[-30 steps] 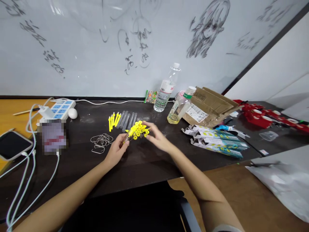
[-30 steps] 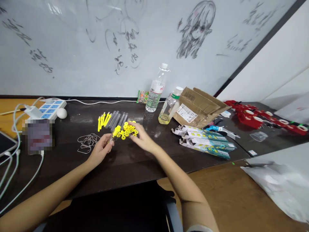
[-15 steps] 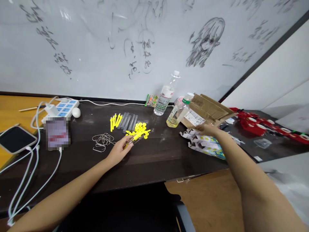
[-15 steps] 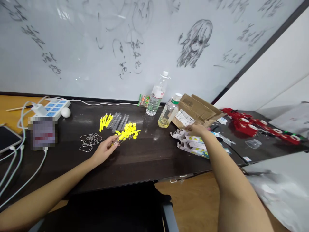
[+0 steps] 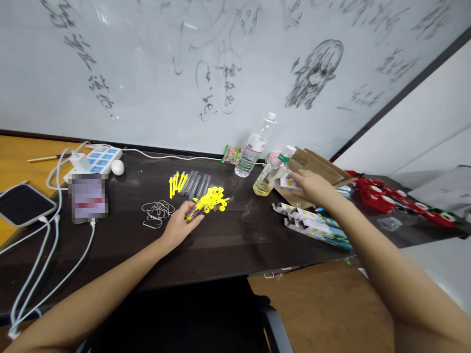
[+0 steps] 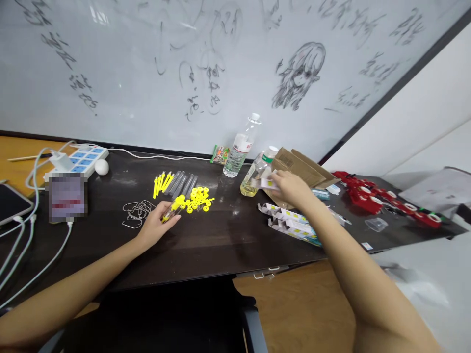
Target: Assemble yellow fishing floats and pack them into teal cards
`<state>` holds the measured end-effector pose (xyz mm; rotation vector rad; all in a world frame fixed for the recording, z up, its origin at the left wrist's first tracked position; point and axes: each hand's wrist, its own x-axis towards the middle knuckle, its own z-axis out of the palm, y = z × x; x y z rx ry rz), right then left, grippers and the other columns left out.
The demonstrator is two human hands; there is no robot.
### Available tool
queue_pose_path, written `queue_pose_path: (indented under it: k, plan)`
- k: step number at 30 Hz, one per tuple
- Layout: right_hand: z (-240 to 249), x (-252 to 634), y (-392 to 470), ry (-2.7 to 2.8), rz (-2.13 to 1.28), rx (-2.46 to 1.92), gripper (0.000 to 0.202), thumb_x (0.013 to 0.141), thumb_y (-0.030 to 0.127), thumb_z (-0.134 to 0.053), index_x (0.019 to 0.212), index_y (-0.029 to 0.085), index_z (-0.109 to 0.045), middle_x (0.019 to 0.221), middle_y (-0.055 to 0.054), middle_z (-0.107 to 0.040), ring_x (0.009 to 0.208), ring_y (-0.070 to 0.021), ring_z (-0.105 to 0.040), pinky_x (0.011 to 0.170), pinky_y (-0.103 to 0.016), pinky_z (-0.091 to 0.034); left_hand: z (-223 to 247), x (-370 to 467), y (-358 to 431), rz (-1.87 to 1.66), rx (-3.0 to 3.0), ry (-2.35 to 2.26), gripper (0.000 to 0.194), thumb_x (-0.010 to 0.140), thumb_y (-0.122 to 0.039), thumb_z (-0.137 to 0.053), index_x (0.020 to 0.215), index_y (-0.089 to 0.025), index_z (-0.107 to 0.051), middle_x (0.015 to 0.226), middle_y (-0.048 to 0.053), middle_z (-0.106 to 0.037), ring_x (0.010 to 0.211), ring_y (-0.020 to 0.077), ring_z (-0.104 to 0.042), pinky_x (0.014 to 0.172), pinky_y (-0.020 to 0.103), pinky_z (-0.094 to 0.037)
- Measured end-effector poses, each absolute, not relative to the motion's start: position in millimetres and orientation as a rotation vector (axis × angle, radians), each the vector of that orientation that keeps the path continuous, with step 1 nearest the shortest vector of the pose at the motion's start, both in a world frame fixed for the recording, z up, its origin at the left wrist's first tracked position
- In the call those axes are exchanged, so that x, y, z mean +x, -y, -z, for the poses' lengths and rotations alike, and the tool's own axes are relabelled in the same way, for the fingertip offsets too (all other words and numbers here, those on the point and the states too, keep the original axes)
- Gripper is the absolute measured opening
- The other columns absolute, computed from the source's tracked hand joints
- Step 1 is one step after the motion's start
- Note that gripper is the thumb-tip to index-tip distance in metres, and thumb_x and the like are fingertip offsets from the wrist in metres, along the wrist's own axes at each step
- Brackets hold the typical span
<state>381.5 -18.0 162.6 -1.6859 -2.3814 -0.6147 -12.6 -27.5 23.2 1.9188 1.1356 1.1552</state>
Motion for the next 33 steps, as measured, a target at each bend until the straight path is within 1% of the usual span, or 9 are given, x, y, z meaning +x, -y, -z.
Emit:
queue_pose_path:
  k: [3,5,9,14,19,23,26,30,33]
  plan:
    - [-148.7,321.6,28.2,2.609,0.381,-1.593,0.033,0.078,0.023,-0.058,0.11,0.016,-0.055,0.102,-0.011,-0.058,0.077,-0.0191,-0.058,0.066,-0.03,-0.044,-24.4,-12.5,30.2,-1.186,1.934,-1.19,0.028,0.077,-0.041,-0.064,0.085,-0.02,-0.049,0.066,-0.005,-0.052,0.058,0.0112,-0.05,0.061,0.023,-0.038]
    - [-128.8,274.3,33.8,2.67,0.186,-1.488,0.033,0.077,0.024,-0.057,0.109,0.017,-0.053,0.101,-0.009,-0.057,0.074,-0.0179,-0.058,0.064,-0.028,-0.044,-24.7,-13.1,30.7,-1.235,1.973,-1.212,0.024,0.079,-0.039,-0.061,0.077,-0.02,-0.046,0.062,-0.005,-0.048,0.056,0.0107,-0.047,0.059,0.023,-0.036]
    - [-83.2,205.7,33.5,2.668,-0.101,-1.263,0.036,0.074,0.024,-0.056,0.109,0.016,-0.05,0.108,-0.011,-0.058,0.088,-0.0215,-0.059,0.071,-0.03,-0.045,-22.7,-17.0,26.3,-1.289,2.083,-1.16,0.011,0.082,-0.028,-0.055,0.077,-0.019,-0.05,0.073,0.0,-0.055,0.065,0.0128,-0.051,0.063,0.024,-0.038]
    - [-54.4,185.3,23.4,2.512,-0.328,-1.249,0.042,0.073,0.021,-0.056,0.114,0.018,-0.049,0.105,-0.01,-0.064,0.089,-0.0226,-0.062,0.077,-0.032,-0.046,-19.0,-21.2,16.7,-1.192,2.037,-1.248,0.009,0.082,-0.027,-0.054,0.082,-0.018,-0.055,0.078,0.001,-0.06,0.073,0.0153,-0.056,0.068,0.025,-0.041]
    - [-50.7,190.8,24.9,2.452,-0.375,-1.215,0.058,0.075,0.02,-0.056,0.131,0.023,-0.043,0.123,-0.009,-0.06,0.104,-0.0249,-0.06,0.088,-0.035,-0.045,-18.1,-16.5,11.4,-1.176,1.745,-1.154,0.017,0.082,-0.034,-0.056,0.085,-0.018,-0.055,0.072,-0.001,-0.061,0.069,0.0147,-0.058,0.066,0.025,-0.044]
    - [-51.6,195.0,27.7,2.499,-0.377,-1.167,0.054,0.084,0.022,-0.049,0.137,0.028,-0.04,0.132,-0.006,-0.055,0.116,-0.0232,-0.055,0.096,-0.037,-0.042,-17.9,-13.1,10.8,-1.104,1.606,-1.035,0.022,0.079,-0.037,-0.06,0.087,-0.017,-0.056,0.067,-0.002,-0.059,0.062,0.0131,-0.056,0.064,0.026,-0.046]
    - [-53.6,196.6,29.5,2.515,-0.396,-1.168,0.052,0.087,0.023,-0.046,0.138,0.028,-0.039,0.132,-0.006,-0.055,0.115,-0.0225,-0.055,0.096,-0.037,-0.043,-19.1,-13.2,11.5,-1.073,1.699,-1.006,0.025,0.079,-0.038,-0.061,0.089,-0.016,-0.058,0.077,0.001,-0.061,0.07,0.0143,-0.057,0.069,0.028,-0.046]
    - [-55.8,196.0,31.6,2.484,-0.403,-1.163,0.056,0.085,0.018,-0.047,0.139,0.029,-0.036,0.136,-0.005,-0.052,0.116,-0.0222,-0.056,0.095,-0.036,-0.043,-21.4,-13.1,11.6,-1.068,1.773,-1.05,0.024,0.077,-0.036,-0.063,0.088,-0.015,-0.059,0.075,0.0,-0.059,0.07,0.015,-0.055,0.067,0.027,-0.044]
    - [-56.3,192.6,32.6,2.446,-0.358,-1.235,0.056,0.083,0.031,-0.056,0.136,0.027,-0.038,0.132,-0.007,-0.056,0.11,-0.0253,-0.06,0.09,-0.037,-0.045,-22.4,-12.1,12.0,-1.034,1.818,-1.05,0.023,0.075,-0.036,-0.066,0.082,-0.016,-0.057,0.073,-0.001,-0.058,0.069,0.0143,-0.054,0.066,0.026,-0.043]
